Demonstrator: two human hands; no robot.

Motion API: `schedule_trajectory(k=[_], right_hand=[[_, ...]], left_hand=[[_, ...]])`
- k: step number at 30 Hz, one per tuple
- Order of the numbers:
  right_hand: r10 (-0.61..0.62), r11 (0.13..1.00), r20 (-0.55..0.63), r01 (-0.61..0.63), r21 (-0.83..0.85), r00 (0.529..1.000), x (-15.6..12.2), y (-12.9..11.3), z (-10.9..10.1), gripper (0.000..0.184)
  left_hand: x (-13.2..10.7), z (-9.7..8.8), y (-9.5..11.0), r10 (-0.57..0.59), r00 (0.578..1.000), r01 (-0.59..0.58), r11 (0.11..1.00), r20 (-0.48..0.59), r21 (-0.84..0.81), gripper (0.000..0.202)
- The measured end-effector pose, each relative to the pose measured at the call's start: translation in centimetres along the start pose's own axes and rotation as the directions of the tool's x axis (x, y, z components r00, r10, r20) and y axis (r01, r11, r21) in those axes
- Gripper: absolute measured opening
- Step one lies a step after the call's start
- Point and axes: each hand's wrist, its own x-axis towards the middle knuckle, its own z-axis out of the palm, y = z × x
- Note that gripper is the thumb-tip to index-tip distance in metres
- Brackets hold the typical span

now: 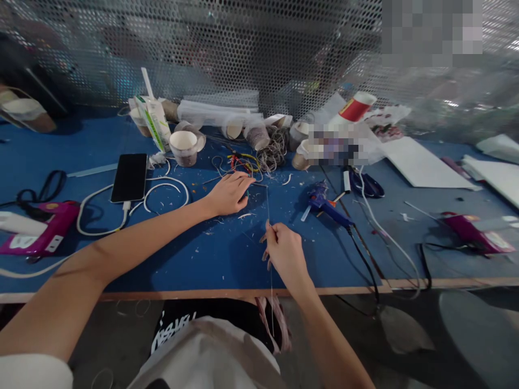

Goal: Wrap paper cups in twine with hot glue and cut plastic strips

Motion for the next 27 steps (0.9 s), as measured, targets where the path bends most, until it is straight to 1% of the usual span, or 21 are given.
schedule_trajectory(k=[9,13,17,20,24,27], right_hand=[[-0.008,1.0,-0.024,0.007,-0.012,1.0,0.06,0.21,0.13,0.037],[0.01,0.999,0.004,-0.009,-0.042,1.0,0.05,-0.1,-0.06,0.036],[0.043,0.999,0.043,-0.042,-0.017,0.998,0.1,-0.39,-0.22,0.036],[0.058,0.998,0.044,-0.058,-0.004,0.997,0.21,-0.22,-0.23,0.038],[0.066,0.995,0.045,-0.069,0.066,0.997,0.42,0.34,-0.2,0.038],[0.06,0.99,0.043,-0.065,0.125,0.997,0.49,0.53,-0.23,0.038]], left_hand=[[0.05,-0.17,0.09,0.019,1.0,-0.019,1.0,0.024,0.013,0.043],[0.13,-0.34,0.14,0.038,0.996,-0.04,0.999,0.078,0.018,0.045],[0.27,-0.5,0.19,0.029,0.988,-0.032,0.999,0.15,0.017,0.046],[0.36,-0.56,0.22,0.024,0.983,-0.027,0.999,0.18,0.017,0.046],[0.3,-0.44,0.21,0.016,0.987,-0.018,1.0,0.159,0.015,0.046],[0.16,-0.15,0.09,-0.005,0.997,0.005,1.0,0.073,-0.004,0.045]])
